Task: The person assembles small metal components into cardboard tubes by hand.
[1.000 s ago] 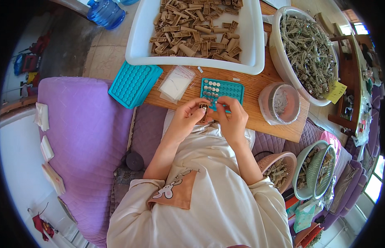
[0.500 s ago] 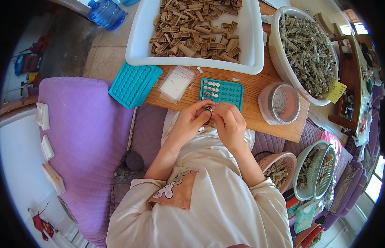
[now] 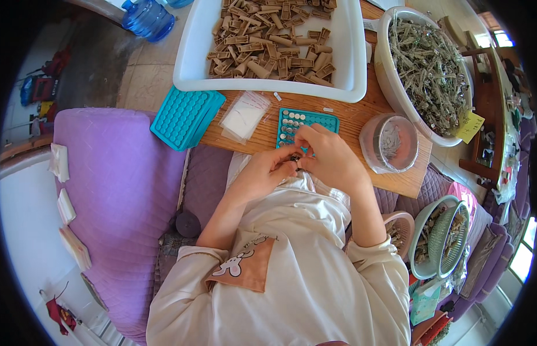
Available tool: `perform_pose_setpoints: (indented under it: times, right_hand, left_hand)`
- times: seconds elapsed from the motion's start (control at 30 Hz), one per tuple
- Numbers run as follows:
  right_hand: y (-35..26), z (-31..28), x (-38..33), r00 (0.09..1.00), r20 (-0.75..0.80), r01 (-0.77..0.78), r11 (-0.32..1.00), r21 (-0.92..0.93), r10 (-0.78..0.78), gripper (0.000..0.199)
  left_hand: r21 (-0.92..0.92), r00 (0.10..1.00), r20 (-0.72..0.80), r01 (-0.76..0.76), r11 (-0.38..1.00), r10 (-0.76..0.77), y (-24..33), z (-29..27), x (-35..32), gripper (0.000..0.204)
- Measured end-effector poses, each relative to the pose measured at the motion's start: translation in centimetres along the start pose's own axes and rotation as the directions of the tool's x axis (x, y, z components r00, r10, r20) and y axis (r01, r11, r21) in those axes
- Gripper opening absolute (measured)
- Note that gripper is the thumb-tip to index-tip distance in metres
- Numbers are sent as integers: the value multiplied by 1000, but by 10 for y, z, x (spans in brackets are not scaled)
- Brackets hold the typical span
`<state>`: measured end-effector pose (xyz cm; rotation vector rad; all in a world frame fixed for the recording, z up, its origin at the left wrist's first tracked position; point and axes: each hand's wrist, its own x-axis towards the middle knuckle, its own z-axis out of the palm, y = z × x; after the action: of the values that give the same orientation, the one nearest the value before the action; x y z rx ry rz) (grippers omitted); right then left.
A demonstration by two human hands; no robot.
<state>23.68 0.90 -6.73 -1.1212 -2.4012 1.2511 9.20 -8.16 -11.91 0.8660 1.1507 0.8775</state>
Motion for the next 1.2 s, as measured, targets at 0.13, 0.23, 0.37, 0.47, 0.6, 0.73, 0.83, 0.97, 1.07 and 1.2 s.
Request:
perform_pose_setpoints:
  times: [0.13, 0.23, 0.37, 0.47, 0.6, 0.73, 0.83, 0.97, 1.07, 1.2]
  right_hand:
    - [-10, -26, 29, 922, 316, 220, 975, 41, -222, 23]
    - [-19, -37, 68, 900, 271, 281, 929, 240, -342, 20]
    - [4, -33, 144, 967, -61, 242, 966, -92, -248, 21]
    - [42, -11, 188, 983, -22, 171, 946, -274, -184, 22]
    - [38, -9, 205, 988, 152, 67, 899, -433, 0, 23]
    - [21, -28, 185, 999, 25, 37, 951, -306, -31, 19]
    - [11, -42, 153, 970, -231, 82, 997, 4, -79, 15]
    - [15, -46, 108, 941, -338, 132, 906, 403, 13, 22]
    - [-3, -43, 58, 932, -337, 125, 757, 642, 131, 26]
    - [-7, -21, 4, 937, -247, 45, 614, 788, 249, 26]
  left_hand:
    - [-239, 973, 227, 26, 971, 30, 9, -8, -5, 26]
    - [-392, 984, 178, 44, 919, 29, 14, -17, -10, 24]
    - [-387, 995, 56, 95, 917, -80, 19, -17, -10, 23]
    - [-531, 992, 118, 96, 842, -39, 14, -17, -8, 24]
    - [-595, 997, 76, 48, 802, -4, 15, -18, -9, 25]
    - [-587, 999, -20, 15, 809, -33, 13, -19, -6, 28]
    - [-701, 993, -107, -43, 712, -45, 23, -14, -6, 32]
    - [-671, 981, -192, -129, 731, -3, 24, -11, -1, 34]
    - [-624, 963, -266, -199, 756, 33, 32, -2, -2, 35]
    - [-430, 934, -318, -294, 854, 161, 34, 7, -4, 38]
